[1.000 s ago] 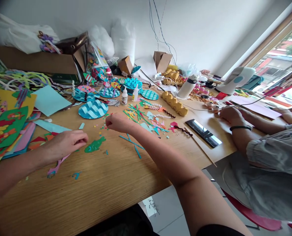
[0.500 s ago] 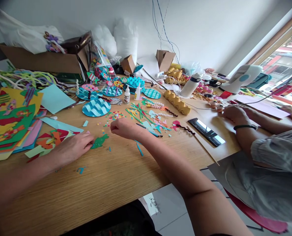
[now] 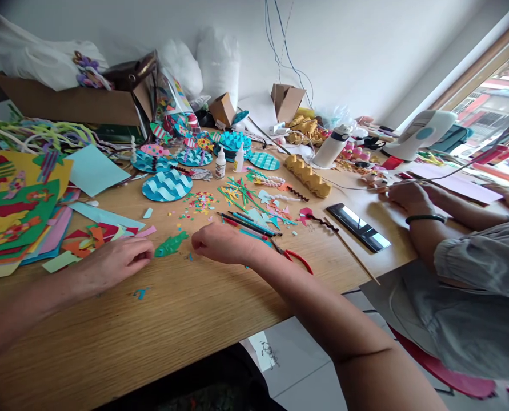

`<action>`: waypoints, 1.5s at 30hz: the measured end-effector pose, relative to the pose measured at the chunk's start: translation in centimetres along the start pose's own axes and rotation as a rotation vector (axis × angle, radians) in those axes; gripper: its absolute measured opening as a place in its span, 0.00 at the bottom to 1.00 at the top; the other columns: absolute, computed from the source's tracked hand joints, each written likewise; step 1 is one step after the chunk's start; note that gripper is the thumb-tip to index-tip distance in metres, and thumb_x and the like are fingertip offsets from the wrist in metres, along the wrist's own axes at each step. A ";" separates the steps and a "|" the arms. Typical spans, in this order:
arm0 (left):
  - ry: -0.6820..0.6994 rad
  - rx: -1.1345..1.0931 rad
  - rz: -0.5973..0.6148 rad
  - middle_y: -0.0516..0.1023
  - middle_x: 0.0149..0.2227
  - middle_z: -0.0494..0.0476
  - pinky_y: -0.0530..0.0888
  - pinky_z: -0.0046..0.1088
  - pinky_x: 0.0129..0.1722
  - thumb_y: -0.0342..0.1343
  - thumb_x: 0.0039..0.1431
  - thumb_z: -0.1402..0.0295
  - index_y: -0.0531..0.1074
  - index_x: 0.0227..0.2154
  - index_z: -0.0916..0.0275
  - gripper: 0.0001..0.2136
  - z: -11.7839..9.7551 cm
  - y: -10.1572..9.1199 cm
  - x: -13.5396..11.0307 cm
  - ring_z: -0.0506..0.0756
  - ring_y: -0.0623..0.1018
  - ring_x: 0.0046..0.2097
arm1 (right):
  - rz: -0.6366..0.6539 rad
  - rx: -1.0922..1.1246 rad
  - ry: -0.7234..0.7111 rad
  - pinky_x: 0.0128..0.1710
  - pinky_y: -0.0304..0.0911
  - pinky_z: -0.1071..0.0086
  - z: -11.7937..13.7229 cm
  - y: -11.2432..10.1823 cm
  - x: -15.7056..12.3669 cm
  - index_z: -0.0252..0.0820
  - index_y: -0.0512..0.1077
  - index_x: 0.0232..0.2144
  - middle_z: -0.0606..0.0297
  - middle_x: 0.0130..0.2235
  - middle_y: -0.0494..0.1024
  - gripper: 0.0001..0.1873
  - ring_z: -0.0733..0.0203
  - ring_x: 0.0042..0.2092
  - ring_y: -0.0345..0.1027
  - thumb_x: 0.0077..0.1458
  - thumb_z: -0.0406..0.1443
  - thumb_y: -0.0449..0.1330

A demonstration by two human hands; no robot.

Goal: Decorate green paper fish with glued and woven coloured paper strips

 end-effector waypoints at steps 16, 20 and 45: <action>-0.059 0.118 -0.131 0.74 0.38 0.60 0.68 0.40 0.48 0.47 0.55 0.69 0.67 0.32 0.61 0.05 -1.0 1.0 0.8 0.63 0.66 0.55 | 0.057 -0.179 0.006 0.30 0.52 0.72 2.0 0.6 -2.1 0.38 0.73 0.36 0.58 0.37 0.76 0.12 0.61 0.37 0.68 0.56 0.34 0.50; -0.030 0.132 -0.145 0.73 0.33 0.57 0.69 0.39 0.46 0.46 0.55 0.69 0.66 0.29 0.60 0.05 -1.1 0.9 0.9 0.62 0.69 0.51 | 0.049 -0.180 0.001 0.31 0.53 0.71 1.9 1.0 -2.3 0.38 0.72 0.36 0.58 0.37 0.75 0.11 0.60 0.37 0.68 0.56 0.33 0.50; 0.072 0.207 -0.014 0.69 0.27 0.53 0.66 0.32 0.34 0.39 0.52 0.82 0.65 0.23 0.60 0.13 -4.0 1.1 -3.3 0.54 0.69 0.32 | -0.178 -0.191 0.081 0.30 0.52 0.74 -2.6 -1.9 1.7 0.40 0.73 0.31 0.63 0.34 0.76 0.10 0.65 0.35 0.66 0.50 0.29 0.52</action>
Point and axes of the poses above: each hand's wrist, its own x-axis towards the middle knuckle, its own y-axis out of the palm, z = x × y, the point moved 2 cm from there along x, towards the middle knuckle
